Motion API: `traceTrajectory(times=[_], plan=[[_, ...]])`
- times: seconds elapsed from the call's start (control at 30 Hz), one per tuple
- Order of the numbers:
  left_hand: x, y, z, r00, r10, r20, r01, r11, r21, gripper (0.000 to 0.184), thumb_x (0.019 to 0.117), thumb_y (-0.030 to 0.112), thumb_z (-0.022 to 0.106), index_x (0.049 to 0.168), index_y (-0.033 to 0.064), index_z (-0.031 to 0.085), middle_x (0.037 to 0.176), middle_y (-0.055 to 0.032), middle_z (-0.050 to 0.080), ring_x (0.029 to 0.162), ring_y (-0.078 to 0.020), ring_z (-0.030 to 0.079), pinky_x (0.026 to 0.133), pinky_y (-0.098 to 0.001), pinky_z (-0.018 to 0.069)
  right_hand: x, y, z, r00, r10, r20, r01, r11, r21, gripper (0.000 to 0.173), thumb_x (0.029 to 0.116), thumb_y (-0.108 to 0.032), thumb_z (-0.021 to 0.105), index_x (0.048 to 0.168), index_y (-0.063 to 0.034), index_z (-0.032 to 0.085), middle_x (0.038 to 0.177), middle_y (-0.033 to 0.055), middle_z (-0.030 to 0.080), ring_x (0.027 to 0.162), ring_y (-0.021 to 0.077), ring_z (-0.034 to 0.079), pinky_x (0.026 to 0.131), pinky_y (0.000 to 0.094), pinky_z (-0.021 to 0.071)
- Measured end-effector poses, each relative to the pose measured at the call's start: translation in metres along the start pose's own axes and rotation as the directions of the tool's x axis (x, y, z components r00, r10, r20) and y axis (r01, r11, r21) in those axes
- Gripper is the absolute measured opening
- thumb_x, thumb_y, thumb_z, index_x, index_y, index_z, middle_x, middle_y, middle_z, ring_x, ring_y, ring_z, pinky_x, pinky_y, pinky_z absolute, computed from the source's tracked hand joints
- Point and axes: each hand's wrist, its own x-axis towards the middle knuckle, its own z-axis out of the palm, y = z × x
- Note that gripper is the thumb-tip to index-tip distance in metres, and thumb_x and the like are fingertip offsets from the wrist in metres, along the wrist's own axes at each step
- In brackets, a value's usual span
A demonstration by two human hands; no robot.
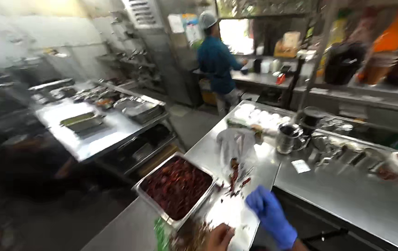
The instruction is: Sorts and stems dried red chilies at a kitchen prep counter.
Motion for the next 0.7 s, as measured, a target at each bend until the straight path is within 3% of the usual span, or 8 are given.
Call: traceTrajectory(times=[0.1, 0.2, 0.3, 0.37, 0.43, 0.53, 0.63, 0.7], plan=[[0.010, -0.012, -0.012, 0.949, -0.244, 0.200, 0.100, 0.835, 0.541, 0.033, 0.1022, 0.038, 0.056, 0.110, 0.0110, 0.073, 0.097, -0.0125, 0.074, 0.095, -0.0315, 0.072, 0.088, -0.0593, 0.0555, 0.003, 0.010, -0.043, 0.972, 0.227, -0.064, -0.213, 0.728, -0.651, 0.047, 0.1067, -0.036, 0.050, 0.075, -0.0076, 0.069, 0.067, 0.0028, 0.062, 0.063, 0.0149, 0.058, 0.063, 0.0329, 0.0501], [0.024, -0.007, -0.048, 0.927, -0.309, 0.214, 0.150, 0.826, 0.544, 0.032, 0.1024, 0.034, 0.056, 0.114, 0.0092, 0.073, 0.104, -0.0148, 0.073, 0.102, -0.0333, 0.070, 0.093, -0.0614, 0.0530, -0.010, 0.033, -0.074, 0.860, 0.472, -0.193, -0.371, 0.319, -0.872, 0.046, 0.1029, -0.051, 0.049, 0.082, -0.0188, 0.074, 0.072, -0.0043, 0.066, 0.067, 0.0128, 0.063, 0.066, 0.0386, 0.0529], [0.028, 0.014, -0.088, 0.977, -0.089, -0.196, 0.167, 0.886, 0.433, 0.032, 0.1017, 0.033, 0.062, 0.123, 0.0105, 0.069, 0.109, -0.0111, 0.072, 0.099, -0.0259, 0.071, 0.091, -0.0534, 0.0572, -0.030, 0.057, -0.083, 0.802, 0.576, -0.156, -0.436, 0.386, -0.813, 0.045, 0.1046, -0.047, 0.049, 0.084, -0.0153, 0.074, 0.074, -0.0020, 0.069, 0.069, 0.0135, 0.064, 0.067, 0.0360, 0.0544], [0.028, 0.033, -0.107, 0.882, 0.086, -0.463, 0.174, 0.855, 0.490, 0.059, 0.0976, 0.035, 0.069, 0.149, 0.0128, 0.052, 0.147, -0.0129, 0.056, 0.130, -0.0320, 0.058, 0.106, -0.0583, 0.0493, -0.036, 0.074, -0.079, 0.797, 0.590, -0.131, -0.451, 0.435, -0.779, 0.042, 0.1052, -0.044, 0.049, 0.089, -0.0147, 0.075, 0.075, -0.0012, 0.068, 0.068, 0.0139, 0.064, 0.067, 0.0352, 0.0546], [0.025, 0.047, -0.119, 0.764, 0.203, -0.613, 0.209, 0.821, 0.532, 0.062, 0.0991, 0.037, 0.066, 0.152, 0.0119, 0.048, 0.157, -0.0152, 0.044, 0.138, -0.0384, 0.049, 0.109, -0.0636, 0.0430, -0.031, 0.088, -0.073, 0.805, 0.581, -0.118, -0.449, 0.468, -0.761, 0.036, 0.1048, -0.039, 0.050, 0.097, -0.0150, 0.076, 0.076, -0.0011, 0.068, 0.068, 0.0141, 0.063, 0.067, 0.0347, 0.0542], [0.020, 0.043, -0.113, 0.675, 0.281, -0.682, 0.152, 0.852, 0.501, 0.044, 0.1025, 0.034, 0.061, 0.141, 0.0124, 0.059, 0.141, -0.0121, 0.060, 0.124, -0.0317, 0.061, 0.101, -0.0574, 0.0518, -0.009, 0.104, -0.067, 0.834, 0.545, -0.087, -0.449, 0.578, -0.682, 0.031, 0.1063, -0.026, 0.047, 0.109, -0.0097, 0.073, 0.079, 0.0023, 0.067, 0.068, 0.0145, 0.062, 0.066, 0.0320, 0.0530], [0.016, 0.009, -0.083, 0.756, 0.223, -0.615, 0.088, 0.897, 0.433, 0.041, 0.1024, 0.031, 0.060, 0.138, 0.0127, 0.061, 0.129, -0.0077, 0.067, 0.114, -0.0210, 0.068, 0.098, -0.0491, 0.0572, 0.020, 0.122, -0.076, 0.875, 0.465, -0.133, -0.423, 0.601, -0.678, 0.027, 0.1049, -0.021, 0.047, 0.109, -0.0092, 0.072, 0.078, 0.0041, 0.063, 0.067, 0.0154, 0.057, 0.063, 0.0331, 0.0497], [0.010, -0.010, -0.056, 0.807, 0.162, -0.567, 0.076, 0.926, 0.371, 0.040, 0.1015, 0.030, 0.060, 0.137, 0.0122, 0.063, 0.118, -0.0049, 0.071, 0.103, -0.0168, 0.070, 0.092, -0.0455, 0.0597, 0.043, 0.125, -0.081, 0.905, 0.399, -0.150, -0.336, 0.449, -0.828, 0.025, 0.1054, -0.031, 0.053, 0.111, -0.0152, 0.072, 0.089, 0.0046, 0.068, 0.079, 0.0181, 0.064, 0.073, 0.0430, 0.0542]])
